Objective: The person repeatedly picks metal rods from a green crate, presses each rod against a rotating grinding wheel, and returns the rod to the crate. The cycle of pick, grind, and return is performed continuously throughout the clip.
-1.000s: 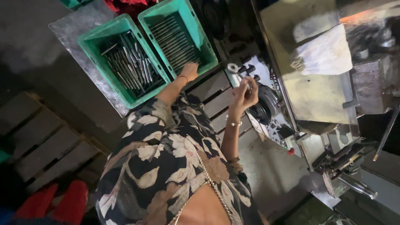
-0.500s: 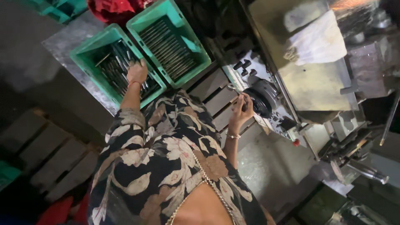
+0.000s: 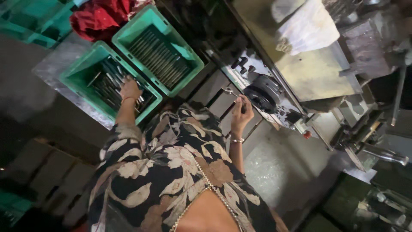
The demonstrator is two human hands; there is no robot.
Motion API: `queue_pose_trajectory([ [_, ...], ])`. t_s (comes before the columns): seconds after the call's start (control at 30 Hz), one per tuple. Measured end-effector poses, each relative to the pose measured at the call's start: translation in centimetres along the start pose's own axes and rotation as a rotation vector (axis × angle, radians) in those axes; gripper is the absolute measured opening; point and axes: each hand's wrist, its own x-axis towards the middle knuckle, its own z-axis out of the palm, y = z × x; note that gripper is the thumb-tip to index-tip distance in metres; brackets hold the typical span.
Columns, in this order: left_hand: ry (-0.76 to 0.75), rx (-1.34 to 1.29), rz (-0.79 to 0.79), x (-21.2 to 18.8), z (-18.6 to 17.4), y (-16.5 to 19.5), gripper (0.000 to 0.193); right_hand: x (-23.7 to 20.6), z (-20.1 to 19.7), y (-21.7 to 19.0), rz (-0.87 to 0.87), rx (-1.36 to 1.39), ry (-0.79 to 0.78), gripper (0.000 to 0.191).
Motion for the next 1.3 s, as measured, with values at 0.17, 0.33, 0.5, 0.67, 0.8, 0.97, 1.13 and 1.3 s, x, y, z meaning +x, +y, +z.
queue_pose_trajectory([
  [0.17,-0.029,-0.092,-0.008,-1.6,0.4,0.1,0.048,0.3,0.0,0.8,-0.073,-0.079,0.035,0.019],
  [0.33,-0.088,-0.441,0.336,-0.9,-4.1,1.0,0.022,1.1,0.4,-0.4,-0.012,-0.107,-0.022,0.021],
  [0.5,-0.532,-0.874,0.616,0.6,-8.0,6.1,0.017,2.6,1.0,-3.2,0.025,0.037,-0.039,0.021],
  [0.67,-0.639,-0.735,0.765,-1.8,-0.5,16.9,0.033,4.4,0.9,-6.1,-0.032,0.151,-0.023,0.021],
  [0.8,-0.266,-0.565,0.829,-3.9,4.5,24.3,0.023,5.3,0.3,-7.1,0.004,0.274,0.036,0.022],
  [0.97,-0.562,-1.183,0.815,-7.4,2.5,29.9,0.044,5.7,-1.6,-6.2,-0.018,0.328,0.078,0.022],
  [1.13,-0.829,-1.394,0.535,-10.2,0.8,33.4,0.046,5.5,-4.8,-4.6,-0.297,-0.042,0.135,0.019],
  [1.3,-0.524,-1.207,0.87,-11.5,2.3,36.4,0.037,5.5,-7.3,-3.7,-0.141,0.129,0.133,0.022],
])
